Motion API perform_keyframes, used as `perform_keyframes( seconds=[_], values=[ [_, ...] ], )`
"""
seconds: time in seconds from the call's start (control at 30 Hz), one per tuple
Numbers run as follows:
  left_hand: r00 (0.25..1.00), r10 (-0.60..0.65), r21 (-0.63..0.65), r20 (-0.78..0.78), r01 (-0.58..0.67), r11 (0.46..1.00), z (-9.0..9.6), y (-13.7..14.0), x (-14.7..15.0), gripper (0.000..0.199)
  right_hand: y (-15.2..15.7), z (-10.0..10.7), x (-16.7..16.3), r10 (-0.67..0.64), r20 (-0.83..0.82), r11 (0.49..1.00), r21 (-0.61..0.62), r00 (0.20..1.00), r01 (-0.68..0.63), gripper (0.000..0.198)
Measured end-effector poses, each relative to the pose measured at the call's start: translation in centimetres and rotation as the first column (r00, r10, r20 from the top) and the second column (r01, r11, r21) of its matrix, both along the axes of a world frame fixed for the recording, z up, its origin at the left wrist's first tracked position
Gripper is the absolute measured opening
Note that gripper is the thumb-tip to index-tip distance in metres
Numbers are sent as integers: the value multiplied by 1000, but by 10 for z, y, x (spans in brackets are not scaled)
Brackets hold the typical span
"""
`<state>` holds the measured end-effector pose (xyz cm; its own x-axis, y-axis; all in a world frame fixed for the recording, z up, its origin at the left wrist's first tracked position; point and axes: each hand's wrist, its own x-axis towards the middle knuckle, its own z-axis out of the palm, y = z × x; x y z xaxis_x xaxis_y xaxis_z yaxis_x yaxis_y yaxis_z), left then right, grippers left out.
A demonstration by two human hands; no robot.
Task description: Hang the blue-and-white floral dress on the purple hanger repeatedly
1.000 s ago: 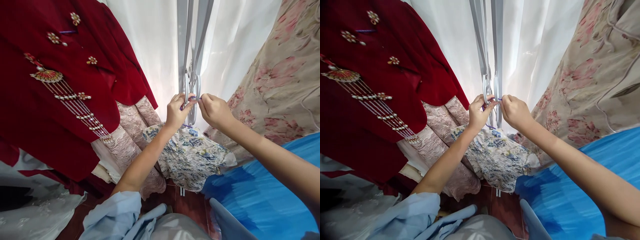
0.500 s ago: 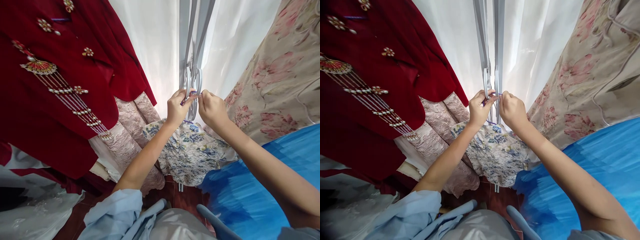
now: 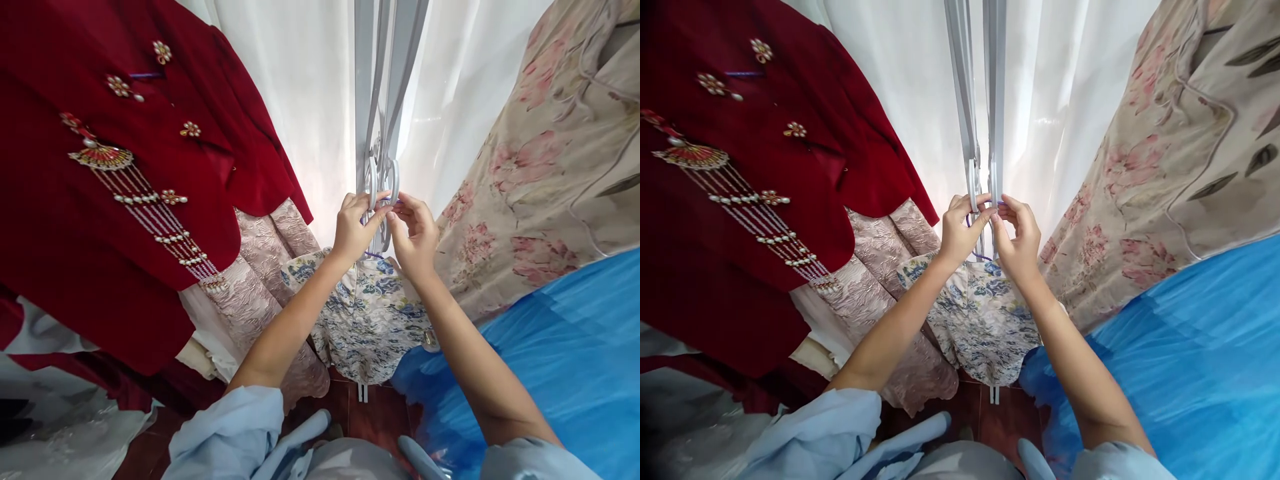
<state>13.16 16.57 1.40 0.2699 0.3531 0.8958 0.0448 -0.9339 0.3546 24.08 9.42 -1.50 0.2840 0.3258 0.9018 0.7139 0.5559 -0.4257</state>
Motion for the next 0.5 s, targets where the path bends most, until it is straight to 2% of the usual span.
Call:
perform_keyframes(
  seconds=[0.1, 0.23, 0.37, 0.5],
  values=[
    [1000, -13, 7, -11, 13, 1000, -1, 3, 1, 21, -4, 3, 3, 1, -3, 1000, -4, 1000, -1, 32],
    [999, 43, 41, 4, -43, 998, -5, 5, 4, 23, -2, 9, 4, -63, -52, 998, 20, 997, 64, 23],
    [994, 111, 64, -3, -110, 992, -8, 6, 6, 25, 8, 10, -2, -93, -123, 994, 49, 988, 100, 26],
    [992, 127, 62, 24, -128, 990, -10, 5, 9, 26, 16, 10, -8, -103, -196, 991, 66, 975, 118, 26]
  ],
)
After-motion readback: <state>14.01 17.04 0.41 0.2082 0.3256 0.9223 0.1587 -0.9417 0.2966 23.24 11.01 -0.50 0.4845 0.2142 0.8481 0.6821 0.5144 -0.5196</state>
